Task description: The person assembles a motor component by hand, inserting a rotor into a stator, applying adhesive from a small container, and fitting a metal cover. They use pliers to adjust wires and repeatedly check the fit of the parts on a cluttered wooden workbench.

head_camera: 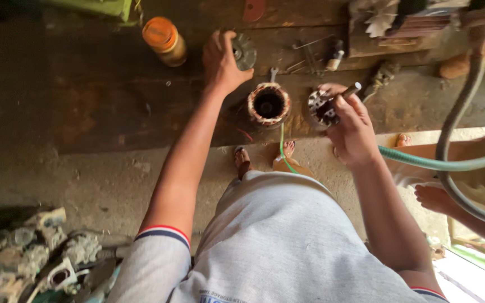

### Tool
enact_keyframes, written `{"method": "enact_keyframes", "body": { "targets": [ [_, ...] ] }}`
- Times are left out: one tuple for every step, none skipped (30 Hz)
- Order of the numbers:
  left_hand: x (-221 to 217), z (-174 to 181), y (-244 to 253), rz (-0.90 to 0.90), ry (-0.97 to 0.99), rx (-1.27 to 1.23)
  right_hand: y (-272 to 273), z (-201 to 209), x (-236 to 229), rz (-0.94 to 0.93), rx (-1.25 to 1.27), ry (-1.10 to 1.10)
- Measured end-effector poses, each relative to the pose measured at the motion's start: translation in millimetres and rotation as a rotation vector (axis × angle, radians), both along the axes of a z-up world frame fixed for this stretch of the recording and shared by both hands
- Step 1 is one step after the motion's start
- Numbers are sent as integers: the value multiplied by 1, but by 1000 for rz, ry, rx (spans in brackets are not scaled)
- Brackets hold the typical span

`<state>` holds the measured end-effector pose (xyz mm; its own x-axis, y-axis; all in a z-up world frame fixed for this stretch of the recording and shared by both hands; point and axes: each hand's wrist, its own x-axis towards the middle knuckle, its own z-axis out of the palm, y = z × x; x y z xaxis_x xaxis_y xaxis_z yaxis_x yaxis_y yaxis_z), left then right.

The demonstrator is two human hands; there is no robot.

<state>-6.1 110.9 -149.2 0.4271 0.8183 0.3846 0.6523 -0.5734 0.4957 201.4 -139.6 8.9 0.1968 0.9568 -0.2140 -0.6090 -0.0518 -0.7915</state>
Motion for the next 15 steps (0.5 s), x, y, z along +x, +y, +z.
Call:
{"method": "enact_keyframes", "body": {
  "targets": [
    [-1, -5, -1, -2, 27, 11, 5, 6, -3, 9, -8, -59],
    [-3, -10, -5, 16, 33, 41, 12, 12, -5, 4, 99, -457],
    [-4, -13, -10, 30, 39, 70, 20, 17, -8, -4, 212, -855],
    [-5, -16, -15, 44, 46, 100, 25, 22, -11, -13, 329, -1251],
    [-7, -17, -25, 29, -20, 42, 28, 26, -14, -53, 338, -1440],
    [-11, -18, -40, 14, -87, -16, 31, 29, -16, -94, 347, -1628],
    [-14, -16, -53, -5, -158, -72, 33, 30, -17, -141, 353, -1819],
    [-20, -14, -64, -114, -169, -88, 37, 29, -17, -110, 318, -1789],
    [-27, -11, -77, -222, -180, -107, 41, 25, -17, -78, 281, -1758],
    [-33, -7, -89, -330, -191, -126, 44, 20, -19, -45, 243, -1727],
    [-37, -3, -98, -354, -143, -165, 46, 12, -21, -19, 243, -1727],
    [-41, 2, -104, -379, -95, -205, 49, 4, -23, 6, 243, -1727],
    [-43, 6, -109, -402, -48, -242, 51, -3, -25, 33, 247, -1729],
    [-40, 8, -113, -372, -51, -343, 52, -11, -26, 46, 251, -1731],
    [-35, 10, -118, -339, -54, -446, 52, -18, -27, 62, 255, -1730]
  ]
}}
